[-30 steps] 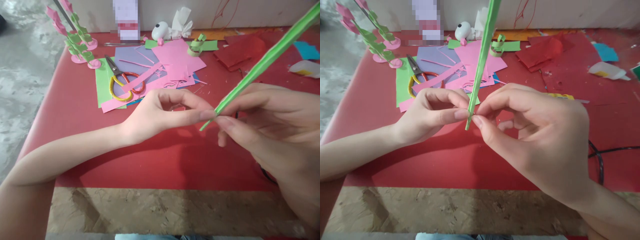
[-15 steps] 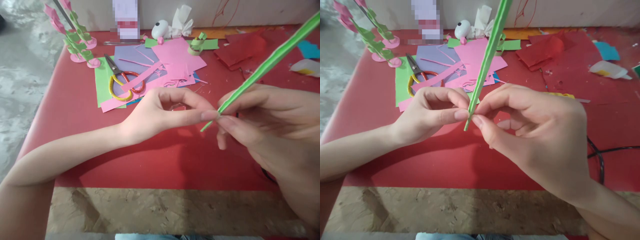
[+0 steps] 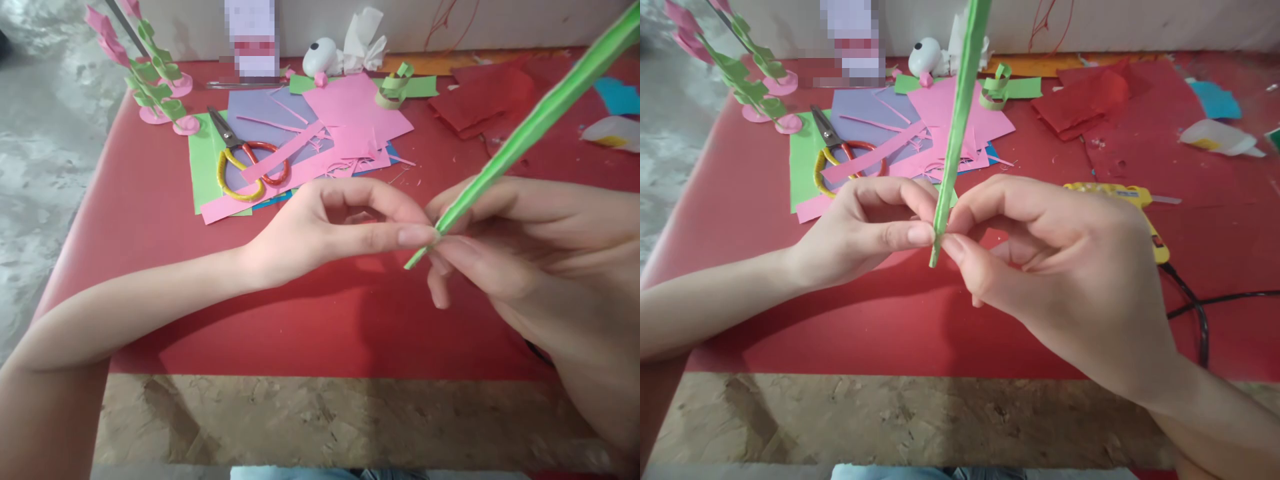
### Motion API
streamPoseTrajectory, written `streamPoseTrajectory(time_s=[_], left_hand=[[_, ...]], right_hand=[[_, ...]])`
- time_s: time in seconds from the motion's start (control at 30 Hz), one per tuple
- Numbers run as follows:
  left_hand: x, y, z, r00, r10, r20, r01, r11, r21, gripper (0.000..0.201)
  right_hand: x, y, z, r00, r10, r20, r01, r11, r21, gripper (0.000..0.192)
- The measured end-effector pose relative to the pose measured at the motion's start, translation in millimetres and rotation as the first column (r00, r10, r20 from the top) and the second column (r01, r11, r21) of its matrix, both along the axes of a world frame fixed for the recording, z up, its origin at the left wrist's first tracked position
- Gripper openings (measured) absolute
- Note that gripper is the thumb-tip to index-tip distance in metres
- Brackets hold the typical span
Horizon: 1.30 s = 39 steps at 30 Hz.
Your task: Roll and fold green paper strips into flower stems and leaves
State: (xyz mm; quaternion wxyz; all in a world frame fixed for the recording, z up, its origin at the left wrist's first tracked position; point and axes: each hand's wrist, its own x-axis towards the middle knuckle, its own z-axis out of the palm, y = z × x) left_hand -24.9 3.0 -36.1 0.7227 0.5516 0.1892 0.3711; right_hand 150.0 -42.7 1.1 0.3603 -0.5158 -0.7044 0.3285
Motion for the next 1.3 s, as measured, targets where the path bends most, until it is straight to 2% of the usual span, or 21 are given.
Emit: streamPoseTrajectory(time_s=[0.23, 0.33, 0.47, 0.63, 0.77, 0.9, 1.0, 1.07, 1.17, 1.23, 1.3], left_hand=[[0.2, 2.9, -6.6, 0.994, -0.08, 0.074, 0.085, 0.994, -0.064, 0.001], [0.2, 3.3, -8.3, 0.99, -0.102, 0.102, 0.109, 0.992, -0.066, 0.006], [0.5, 2.2, -7.2, 0.994, -0.083, 0.074, 0.086, 0.995, -0.04, 0.003], [1.4, 1.3, -5.5, 0.997, -0.082, 0.006, 0.082, 0.996, 0.044, 0.016], [1.5, 3.1, -9.7, 0.998, -0.057, -0.009, 0.058, 0.997, 0.049, 0.017], [1.4, 4.1, -10.6, 0.997, -0.072, -0.031, 0.073, 0.996, 0.048, 0.019], [1.9, 3.5, -6.2, 0.995, 0.012, -0.095, -0.002, 0.994, 0.105, 0.018], [2.3, 3.0, -3.3, 0.984, 0.086, -0.153, -0.054, 0.979, 0.199, 0.014], [2.3, 3.3, -2.5, 0.968, 0.167, -0.186, -0.086, 0.92, 0.383, 0.012], [1.7, 4.6, -4.5, 0.958, 0.219, -0.185, -0.101, 0.863, 0.494, 0.015], [0.7, 6.6, -6.9, 0.953, 0.265, -0.145, -0.124, 0.779, 0.614, 0.016]], right_hand=[[-0.9, 2.2, -1.7, 1.0, 0.016, 0.017, -0.015, 1.0, -0.026, 0.009], [-0.3, 2.3, -2.5, 1.0, 0.024, -0.005, -0.024, 0.999, -0.044, 0.009], [1.5, 3.4, -2.9, 0.998, 0.053, -0.033, -0.055, 0.998, -0.04, 0.009], [0.7, 4.2, -4.1, 0.996, 0.07, -0.056, -0.073, 0.995, -0.064, 0.007], [-1.2, 5.0, -5.5, 0.993, 0.098, -0.061, -0.102, 0.993, -0.061, 0.008], [-0.1, 4.4, -5.2, 0.998, 0.059, 0.004, -0.059, 0.997, -0.053, 0.009], [1.6, 1.6, -4.8, 0.994, -0.016, 0.104, 0.017, 1.0, -0.008, 0.007], [1.3, -1.1, -4.8, 0.987, -0.058, 0.148, 0.056, 0.998, 0.019, 0.006], [-0.8, -4.0, -5.0, 0.982, -0.095, 0.161, 0.095, 0.995, 0.011, 0.008], [-1.5, -4.0, -5.5, 0.981, -0.112, 0.157, 0.114, 0.993, -0.003, 0.009], [-0.9, -2.7, -6.9, 0.989, -0.07, 0.129, 0.067, 0.997, 0.029, 0.007]])
